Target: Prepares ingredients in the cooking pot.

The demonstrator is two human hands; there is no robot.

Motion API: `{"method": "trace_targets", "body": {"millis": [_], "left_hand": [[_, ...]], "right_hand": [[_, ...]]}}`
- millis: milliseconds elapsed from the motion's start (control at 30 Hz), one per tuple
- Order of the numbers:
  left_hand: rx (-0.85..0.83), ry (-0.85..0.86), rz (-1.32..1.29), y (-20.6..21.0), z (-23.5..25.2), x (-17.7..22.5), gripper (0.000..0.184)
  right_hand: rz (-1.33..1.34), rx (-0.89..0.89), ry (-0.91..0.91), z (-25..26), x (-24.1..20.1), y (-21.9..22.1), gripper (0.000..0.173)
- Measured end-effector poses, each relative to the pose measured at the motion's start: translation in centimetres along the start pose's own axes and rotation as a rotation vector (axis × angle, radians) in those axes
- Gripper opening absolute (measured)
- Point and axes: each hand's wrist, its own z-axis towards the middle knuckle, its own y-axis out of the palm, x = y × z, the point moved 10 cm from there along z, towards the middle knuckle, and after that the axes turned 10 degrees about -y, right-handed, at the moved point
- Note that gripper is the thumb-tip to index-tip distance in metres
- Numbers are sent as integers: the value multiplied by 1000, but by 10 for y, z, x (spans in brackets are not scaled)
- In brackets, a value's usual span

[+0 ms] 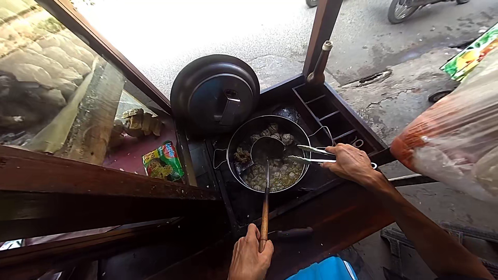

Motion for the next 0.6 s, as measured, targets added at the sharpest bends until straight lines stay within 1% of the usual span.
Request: {"method": "trace_targets", "body": {"millis": [100, 300, 467, 600], "left_hand": [[82, 83, 100, 2, -11, 2, 31], [355, 281, 138, 15, -37, -16, 26], [468, 362, 133, 31, -43, -36, 23], [632, 415, 93, 43, -44, -50, 22]], "right_hand": [[22, 23, -1, -8, 4, 3, 49], [88, 96, 16, -22, 22, 15, 50], [151, 188, 6, -28, 25, 22, 52], [184, 258, -11, -32, 28, 25, 52]]}}
